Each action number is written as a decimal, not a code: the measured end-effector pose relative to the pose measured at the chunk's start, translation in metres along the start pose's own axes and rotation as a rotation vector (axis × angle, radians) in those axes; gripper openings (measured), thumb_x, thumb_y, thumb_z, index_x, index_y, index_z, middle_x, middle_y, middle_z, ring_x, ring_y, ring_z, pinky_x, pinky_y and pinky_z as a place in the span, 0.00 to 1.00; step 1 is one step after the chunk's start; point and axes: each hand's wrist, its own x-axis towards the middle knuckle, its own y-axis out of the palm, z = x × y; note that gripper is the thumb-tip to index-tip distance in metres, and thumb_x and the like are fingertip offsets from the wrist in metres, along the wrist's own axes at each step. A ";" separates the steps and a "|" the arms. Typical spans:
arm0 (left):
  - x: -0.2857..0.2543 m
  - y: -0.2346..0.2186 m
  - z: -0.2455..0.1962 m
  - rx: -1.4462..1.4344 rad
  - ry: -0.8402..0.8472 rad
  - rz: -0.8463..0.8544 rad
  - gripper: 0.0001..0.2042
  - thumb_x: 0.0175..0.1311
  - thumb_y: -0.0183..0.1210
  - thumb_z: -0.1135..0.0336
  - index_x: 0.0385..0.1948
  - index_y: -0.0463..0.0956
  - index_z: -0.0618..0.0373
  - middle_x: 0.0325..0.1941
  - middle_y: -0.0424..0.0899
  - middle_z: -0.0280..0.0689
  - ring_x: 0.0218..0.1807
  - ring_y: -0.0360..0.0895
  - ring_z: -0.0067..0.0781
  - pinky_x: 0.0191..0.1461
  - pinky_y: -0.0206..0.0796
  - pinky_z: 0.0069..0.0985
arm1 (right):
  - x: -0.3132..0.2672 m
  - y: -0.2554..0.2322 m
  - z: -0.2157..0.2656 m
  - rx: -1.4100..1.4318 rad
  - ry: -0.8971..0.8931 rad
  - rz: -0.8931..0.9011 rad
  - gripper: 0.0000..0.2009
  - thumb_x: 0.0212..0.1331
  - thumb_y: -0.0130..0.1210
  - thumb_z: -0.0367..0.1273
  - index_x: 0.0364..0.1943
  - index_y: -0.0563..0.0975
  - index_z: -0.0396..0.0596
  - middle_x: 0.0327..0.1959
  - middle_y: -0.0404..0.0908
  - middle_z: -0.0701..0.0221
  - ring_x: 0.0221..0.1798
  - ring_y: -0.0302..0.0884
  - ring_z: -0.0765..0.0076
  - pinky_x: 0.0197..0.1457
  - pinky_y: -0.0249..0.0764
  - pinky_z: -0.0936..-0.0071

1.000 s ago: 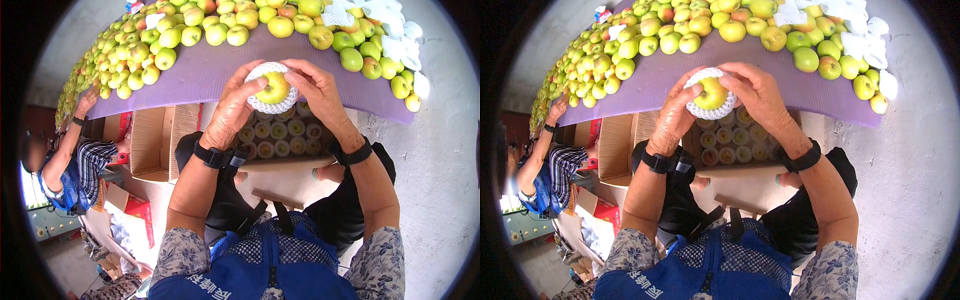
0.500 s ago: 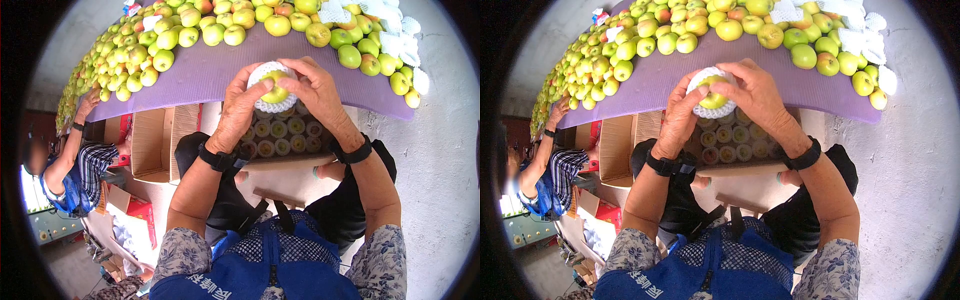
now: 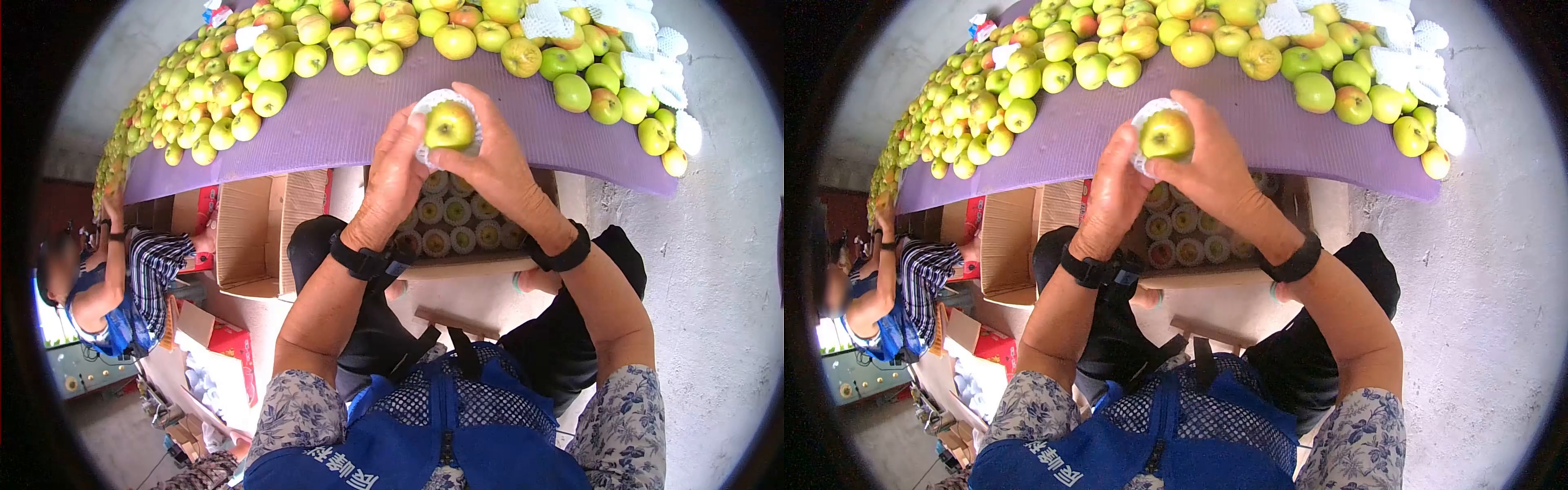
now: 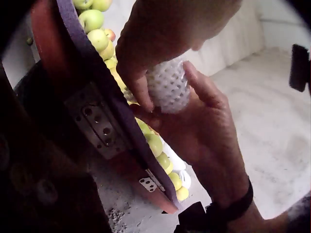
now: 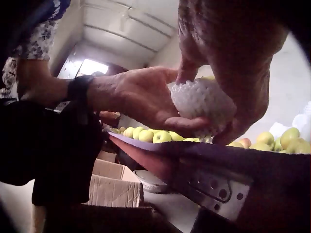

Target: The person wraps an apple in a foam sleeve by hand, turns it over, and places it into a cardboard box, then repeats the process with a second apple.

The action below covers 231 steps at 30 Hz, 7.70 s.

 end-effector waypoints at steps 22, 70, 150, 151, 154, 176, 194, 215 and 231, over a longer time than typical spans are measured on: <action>0.007 -0.018 0.004 -0.057 0.044 0.011 0.10 0.70 0.52 0.60 0.41 0.73 0.56 0.48 0.80 0.39 0.50 0.80 0.32 0.53 0.76 0.33 | 0.011 -0.022 -0.007 0.364 0.093 0.066 0.33 0.44 0.69 0.36 0.58 0.69 0.45 0.50 0.77 0.64 0.53 0.74 0.70 0.58 0.70 0.71; 0.006 0.004 0.012 -0.175 0.032 -0.146 0.34 0.71 0.31 0.37 0.59 0.64 0.60 0.59 0.72 0.42 0.62 0.70 0.39 0.68 0.60 0.37 | -0.011 0.009 0.001 -0.054 -0.164 -0.086 0.50 0.32 0.76 0.37 0.64 0.59 0.42 0.59 0.67 0.53 0.61 0.64 0.43 0.65 0.62 0.55; 0.009 -0.042 -0.044 0.500 0.134 -0.050 0.16 0.71 0.49 0.58 0.50 0.77 0.59 0.43 0.83 0.38 0.44 0.82 0.30 0.37 0.73 0.21 | -0.173 0.034 -0.325 0.032 0.506 -0.123 0.25 0.53 0.62 0.30 0.57 0.71 0.48 0.45 0.75 0.65 0.37 0.77 0.64 0.37 0.78 0.60; 0.009 -0.042 -0.044 0.503 0.132 -0.050 0.16 0.71 0.50 0.58 0.50 0.77 0.59 0.43 0.83 0.38 0.44 0.82 0.30 0.37 0.73 0.21 | -0.163 0.032 -0.304 0.032 0.506 -0.122 0.25 0.53 0.62 0.30 0.57 0.71 0.48 0.45 0.75 0.65 0.37 0.77 0.64 0.37 0.78 0.60; 0.011 -0.042 -0.044 0.504 0.132 -0.049 0.16 0.71 0.49 0.58 0.49 0.77 0.59 0.42 0.83 0.38 0.44 0.82 0.30 0.37 0.73 0.21 | -0.122 0.026 -0.227 0.350 1.168 -0.242 0.19 0.57 0.55 0.44 0.52 0.73 0.56 0.51 0.69 0.63 0.44 0.68 0.57 0.41 0.78 0.61; 0.014 -0.028 -0.036 0.533 0.048 -0.082 0.15 0.72 0.49 0.60 0.48 0.76 0.62 0.42 0.83 0.39 0.41 0.82 0.27 0.35 0.72 0.19 | -0.175 0.067 -0.320 -0.042 0.876 -0.329 0.31 0.42 0.69 0.27 0.55 0.70 0.50 0.53 0.73 0.63 0.53 0.75 0.60 0.50 0.77 0.64; 0.012 -0.022 -0.032 0.456 0.035 0.002 0.14 0.71 0.50 0.62 0.47 0.76 0.62 0.40 0.83 0.39 0.39 0.82 0.27 0.34 0.74 0.20 | -0.195 0.099 -0.372 -0.075 0.661 -0.525 0.28 0.46 0.68 0.29 0.55 0.70 0.47 0.50 0.75 0.57 0.55 0.74 0.54 0.56 0.73 0.61; 0.013 -0.022 -0.026 0.535 -0.004 0.052 0.16 0.71 0.50 0.61 0.51 0.74 0.64 0.43 0.82 0.41 0.40 0.81 0.29 0.34 0.74 0.22 | -0.202 0.099 -0.395 0.035 0.779 -0.435 0.28 0.45 0.65 0.28 0.55 0.72 0.49 0.57 0.72 0.56 0.61 0.68 0.50 0.65 0.65 0.58; 0.011 -0.016 -0.025 0.629 -0.002 0.058 0.14 0.70 0.52 0.62 0.48 0.77 0.62 0.40 0.82 0.37 0.39 0.81 0.26 0.36 0.72 0.19 | -0.194 0.087 -0.348 -0.556 0.709 -0.099 0.30 0.45 0.67 0.31 0.56 0.69 0.48 0.56 0.70 0.57 0.62 0.67 0.49 0.64 0.64 0.58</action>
